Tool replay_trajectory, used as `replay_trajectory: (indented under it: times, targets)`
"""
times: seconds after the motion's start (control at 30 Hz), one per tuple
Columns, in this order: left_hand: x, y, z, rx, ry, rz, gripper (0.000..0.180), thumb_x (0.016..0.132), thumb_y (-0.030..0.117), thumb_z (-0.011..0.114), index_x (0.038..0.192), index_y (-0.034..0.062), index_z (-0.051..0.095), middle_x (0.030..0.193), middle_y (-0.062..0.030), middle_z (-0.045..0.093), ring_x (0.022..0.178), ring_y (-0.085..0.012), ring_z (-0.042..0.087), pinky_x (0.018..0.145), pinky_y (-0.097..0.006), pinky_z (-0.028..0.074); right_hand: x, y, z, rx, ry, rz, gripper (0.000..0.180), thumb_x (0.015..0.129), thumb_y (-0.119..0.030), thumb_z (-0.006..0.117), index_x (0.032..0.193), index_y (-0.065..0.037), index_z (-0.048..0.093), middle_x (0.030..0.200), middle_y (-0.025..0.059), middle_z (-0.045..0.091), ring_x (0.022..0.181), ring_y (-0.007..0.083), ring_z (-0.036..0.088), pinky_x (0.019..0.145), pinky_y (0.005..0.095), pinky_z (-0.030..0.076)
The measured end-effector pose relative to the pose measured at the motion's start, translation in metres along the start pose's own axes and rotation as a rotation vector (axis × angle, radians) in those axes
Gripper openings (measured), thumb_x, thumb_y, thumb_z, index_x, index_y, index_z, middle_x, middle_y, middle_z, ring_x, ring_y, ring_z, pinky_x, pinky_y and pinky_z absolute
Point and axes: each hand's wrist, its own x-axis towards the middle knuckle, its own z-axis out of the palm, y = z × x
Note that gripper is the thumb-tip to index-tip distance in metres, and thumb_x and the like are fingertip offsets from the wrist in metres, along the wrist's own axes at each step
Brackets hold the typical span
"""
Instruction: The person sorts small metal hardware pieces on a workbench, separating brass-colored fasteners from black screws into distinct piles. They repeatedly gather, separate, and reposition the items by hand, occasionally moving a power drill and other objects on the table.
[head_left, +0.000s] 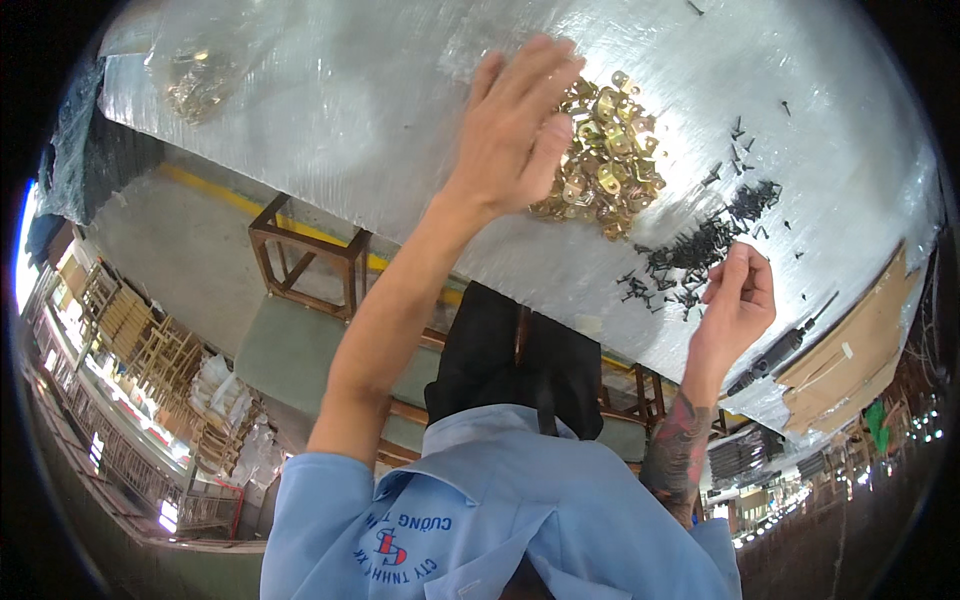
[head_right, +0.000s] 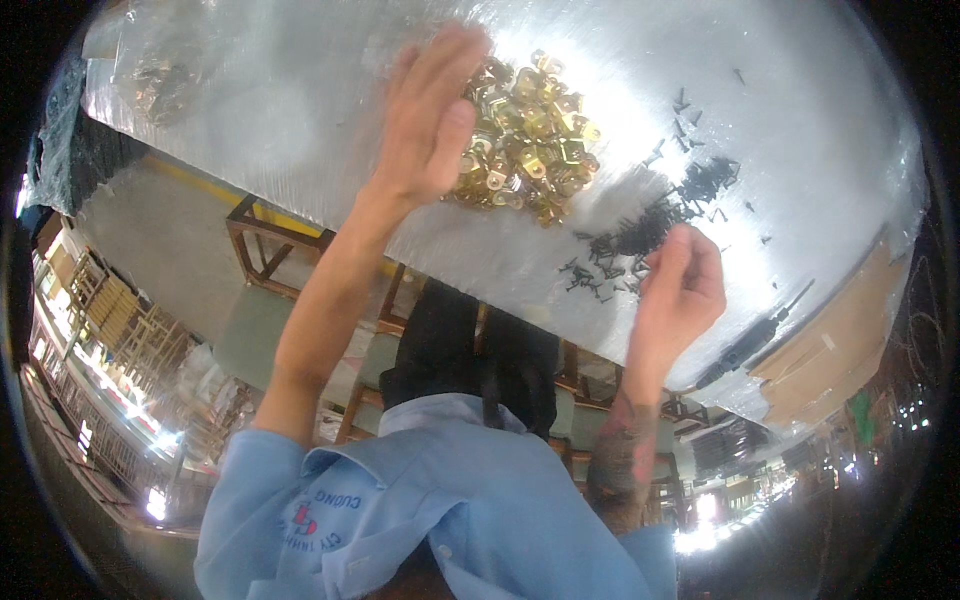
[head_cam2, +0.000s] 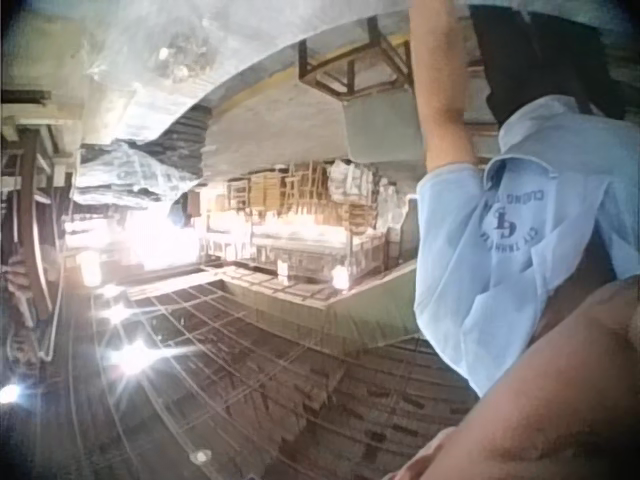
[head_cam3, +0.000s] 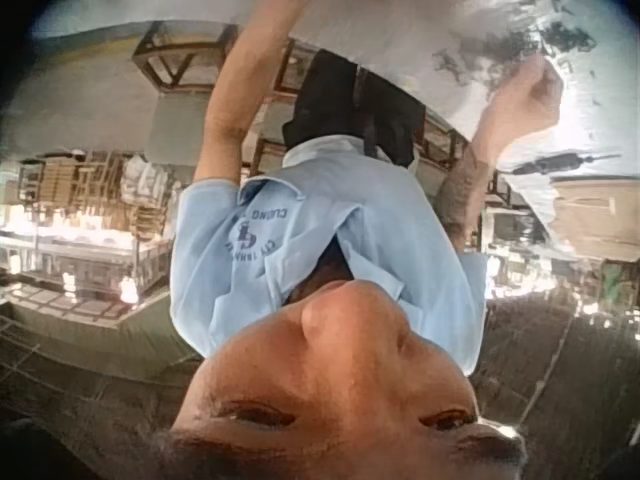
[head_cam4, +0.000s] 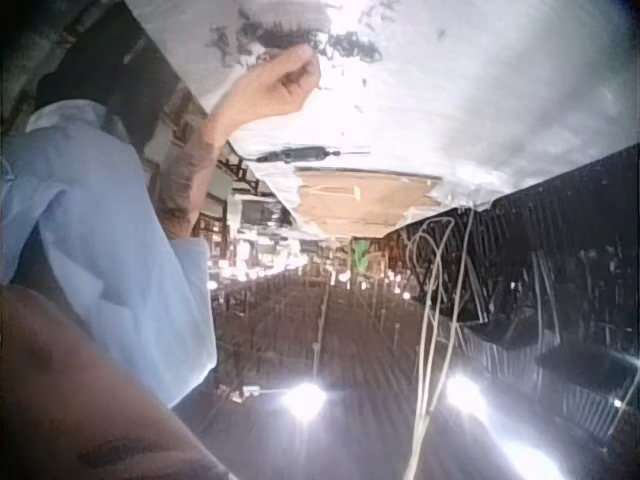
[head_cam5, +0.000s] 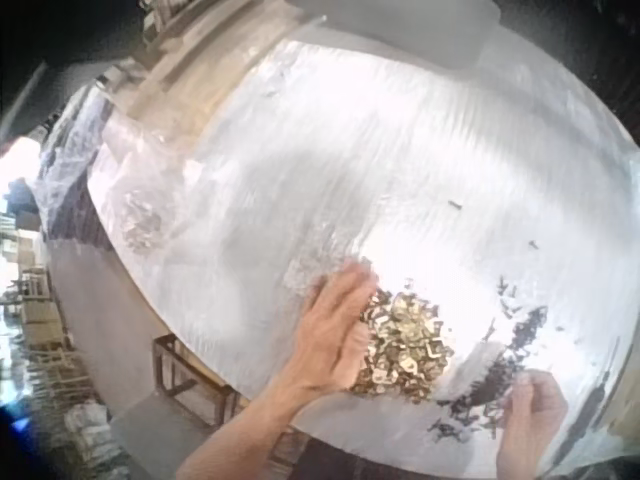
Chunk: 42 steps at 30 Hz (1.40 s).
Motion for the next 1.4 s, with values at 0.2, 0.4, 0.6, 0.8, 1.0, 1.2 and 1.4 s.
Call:
replay_trajectory:
  times: [0.2,0.4,0.6,0.8,1.0,1.2,1.4]
  targets:
    - [-0.012,0.016,0.014,-0.359,-0.022,-0.029,0.043,0.099,0.025,0.043,0.12,-0.0045,0.066,0.121,-0.0227,0.068,0.119,-0.0378,0.062,0.109,-0.05,0.043,0.044,0.029,-0.05,-0.298,-0.021,-0.108,0.02,0.094,-0.018,0.069,0.103,0.0,0.07,0.09,0.0018,0.068,0.072,0.0071,0.052,0.065,0.0243,0.042]
    - [-0.024,0.026,0.012,-0.8,0.237,-0.19,0.042,0.103,0.021,0.039,0.122,-0.0117,0.059,0.119,-0.0262,0.067,0.117,-0.0372,0.064,0.106,-0.049,0.047,0.045,0.013,-0.025,-0.165,0.026,-0.102,0.02,0.095,-0.016,0.069,0.108,-0.001,0.069,0.096,0.0053,0.068,0.083,0.0105,0.059,0.073,0.0278,0.047]
    - [0.006,-0.007,-0.038,-0.636,0.593,-0.325,0.047,0.108,0.024,0.027,0.122,-0.0126,0.053,0.117,-0.0291,0.065,0.115,-0.0379,0.063,0.106,-0.046,0.047,0.055,0.026,-0.035,-0.06,0.126,-0.166,0.017,0.097,-0.015,0.065,0.108,-0.004,0.07,0.097,0.0063,0.069,0.088,0.0093,0.06,0.071,0.0257,0.048]
    - [-0.012,0.007,-0.058,-0.38,0.502,-0.832,0.037,0.107,0.027,0.041,0.121,-0.003,0.058,0.099,-0.0157,0.069,0.073,-0.0189,0.066,0.06,-0.028,0.051,0.084,0.038,-0.073,0.003,0.239,-0.117,0.025,0.096,-0.018,0.066,0.111,0.001,0.069,0.103,0.0059,0.068,0.09,0.0133,0.059,0.075,0.0284,0.046]
    - [0.051,0.029,-0.001,-0.025,0.066,-0.469,0.023,0.096,0.013,0.059,0.113,-0.0012,0.064,0.091,-0.0128,0.069,0.071,-0.0184,0.064,0.065,-0.028,0.05,0.131,0.089,-0.093,-0.03,0.266,-0.088,0.021,0.094,-0.013,0.068,0.11,0.0,0.069,0.103,0.0052,0.068,0.099,0.0125,0.059,0.087,0.0301,0.049]
    - [0.132,0.046,0.106,0.331,0.05,-0.096,0.022,0.089,0.007,0.058,0.107,-0.0028,0.065,0.108,-0.0209,0.063,0.091,-0.036,0.06,0.081,-0.046,0.05,0.141,0.068,-0.068,-0.25,0.148,-0.314,0.026,0.098,-0.015,0.058,0.117,0.0,0.067,0.116,0.0121,0.066,0.104,0.0233,0.063,0.089,0.0327,0.05]
    - [0.098,0.086,0.144,0.063,-0.236,-0.307,0.013,0.085,0.005,0.059,0.097,-0.001,0.06,0.092,-0.0216,0.059,0.092,-0.0404,0.059,0.081,-0.05,0.048,0.155,0.049,-0.076,-0.183,0.013,-0.44,0.024,0.098,-0.016,0.059,0.114,0.0,0.069,0.104,0.0127,0.069,0.094,0.0225,0.064,0.083,0.0334,0.051]
